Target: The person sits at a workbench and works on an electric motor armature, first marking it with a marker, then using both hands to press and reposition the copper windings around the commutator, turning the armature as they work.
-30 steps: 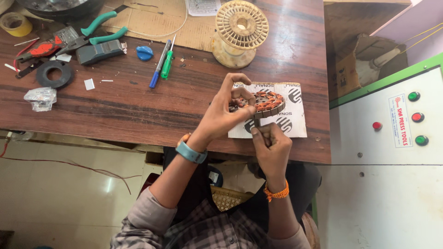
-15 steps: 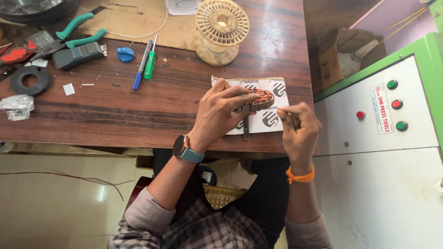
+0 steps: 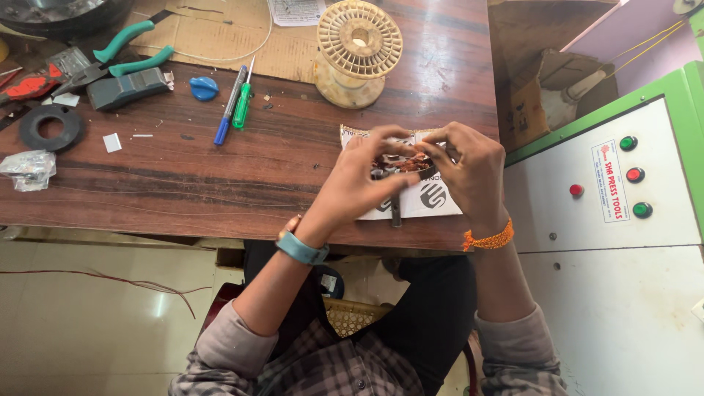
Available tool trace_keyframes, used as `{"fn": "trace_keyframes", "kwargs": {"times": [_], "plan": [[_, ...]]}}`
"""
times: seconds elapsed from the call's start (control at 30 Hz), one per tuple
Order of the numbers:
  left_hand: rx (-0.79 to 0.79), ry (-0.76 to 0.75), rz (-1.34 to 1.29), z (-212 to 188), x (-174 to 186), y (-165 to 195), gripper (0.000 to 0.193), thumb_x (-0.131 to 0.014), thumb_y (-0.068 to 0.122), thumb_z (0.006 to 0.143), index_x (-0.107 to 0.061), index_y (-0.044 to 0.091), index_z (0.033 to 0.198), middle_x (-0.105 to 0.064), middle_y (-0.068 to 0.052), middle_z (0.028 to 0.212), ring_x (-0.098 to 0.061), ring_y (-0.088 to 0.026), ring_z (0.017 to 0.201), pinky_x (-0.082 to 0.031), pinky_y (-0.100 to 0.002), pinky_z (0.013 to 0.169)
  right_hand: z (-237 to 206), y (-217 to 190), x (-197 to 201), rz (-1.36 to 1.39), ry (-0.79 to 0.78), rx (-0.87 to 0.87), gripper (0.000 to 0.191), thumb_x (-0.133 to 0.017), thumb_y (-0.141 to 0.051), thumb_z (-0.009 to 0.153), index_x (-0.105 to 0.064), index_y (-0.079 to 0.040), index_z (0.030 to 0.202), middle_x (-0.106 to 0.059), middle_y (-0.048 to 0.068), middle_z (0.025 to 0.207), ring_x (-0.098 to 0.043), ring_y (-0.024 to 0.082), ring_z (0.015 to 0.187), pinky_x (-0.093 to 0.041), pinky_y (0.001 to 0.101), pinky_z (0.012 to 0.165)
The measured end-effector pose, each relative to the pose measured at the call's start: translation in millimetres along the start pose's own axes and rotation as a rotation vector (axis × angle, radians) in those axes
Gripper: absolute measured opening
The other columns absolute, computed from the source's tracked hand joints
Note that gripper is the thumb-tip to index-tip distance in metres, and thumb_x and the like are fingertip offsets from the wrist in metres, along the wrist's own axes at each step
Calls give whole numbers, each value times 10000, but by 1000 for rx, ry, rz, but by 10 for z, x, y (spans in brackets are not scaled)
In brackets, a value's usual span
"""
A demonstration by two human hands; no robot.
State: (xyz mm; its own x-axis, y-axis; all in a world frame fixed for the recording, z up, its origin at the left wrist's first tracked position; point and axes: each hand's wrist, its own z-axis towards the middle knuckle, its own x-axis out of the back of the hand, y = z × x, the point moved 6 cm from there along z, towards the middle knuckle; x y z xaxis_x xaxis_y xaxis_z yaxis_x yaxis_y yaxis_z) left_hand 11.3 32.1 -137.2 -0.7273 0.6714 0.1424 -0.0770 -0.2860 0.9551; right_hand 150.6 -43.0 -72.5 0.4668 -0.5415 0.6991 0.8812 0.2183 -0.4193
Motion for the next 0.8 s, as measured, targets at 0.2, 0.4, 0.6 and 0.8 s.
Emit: {"fn": "trace_keyframes", "kwargs": {"times": [0.2, 0.4, 0.6, 0.8], "plan": [[253, 24, -533, 120, -57, -185, 957, -761, 170, 865, -177, 15, 1607, -777, -195, 1112, -718, -209, 1111, -535, -331, 998, 29, 23, -69, -111, -14, -28, 185, -856, -98, 901, -683, -31, 911, -653, 59, 780, -587, 112, 618, -466, 288, 561], [211, 47, -594, 77, -29, -210, 899, -766, 82, 855, -211, 33, 1560, -731, -84, 984, -710, -133, 977, -570, -291, 909, 22, -64, -84, -56, 54, -50, 218, -853, -129, 916, -655, -39, 894, -602, 31, 756, -548, 101, 628, -447, 280, 566], [84, -8, -655, -28, 102, -246, 715, -770, 46, 869, -325, 72, 1428, -693, -31, 945, -657, -85, 900, -548, -250, 791, -462, -267, -221, 153, 134, -221, 174, -812, -163, 944, -694, -37, 918, -584, -1, 742, -493, 68, 625, -400, 260, 563], [73, -105, -766, -89, 120, -373, 421, -749, 22, 898, -486, 68, 1223, -667, -23, 1010, -610, -51, 897, -548, -224, 789, -901, -213, -576, 298, 136, -439, 171, -740, -127, 962, -684, -17, 844, -581, -41, 651, -439, 17, 551, -330, 227, 489]]}}
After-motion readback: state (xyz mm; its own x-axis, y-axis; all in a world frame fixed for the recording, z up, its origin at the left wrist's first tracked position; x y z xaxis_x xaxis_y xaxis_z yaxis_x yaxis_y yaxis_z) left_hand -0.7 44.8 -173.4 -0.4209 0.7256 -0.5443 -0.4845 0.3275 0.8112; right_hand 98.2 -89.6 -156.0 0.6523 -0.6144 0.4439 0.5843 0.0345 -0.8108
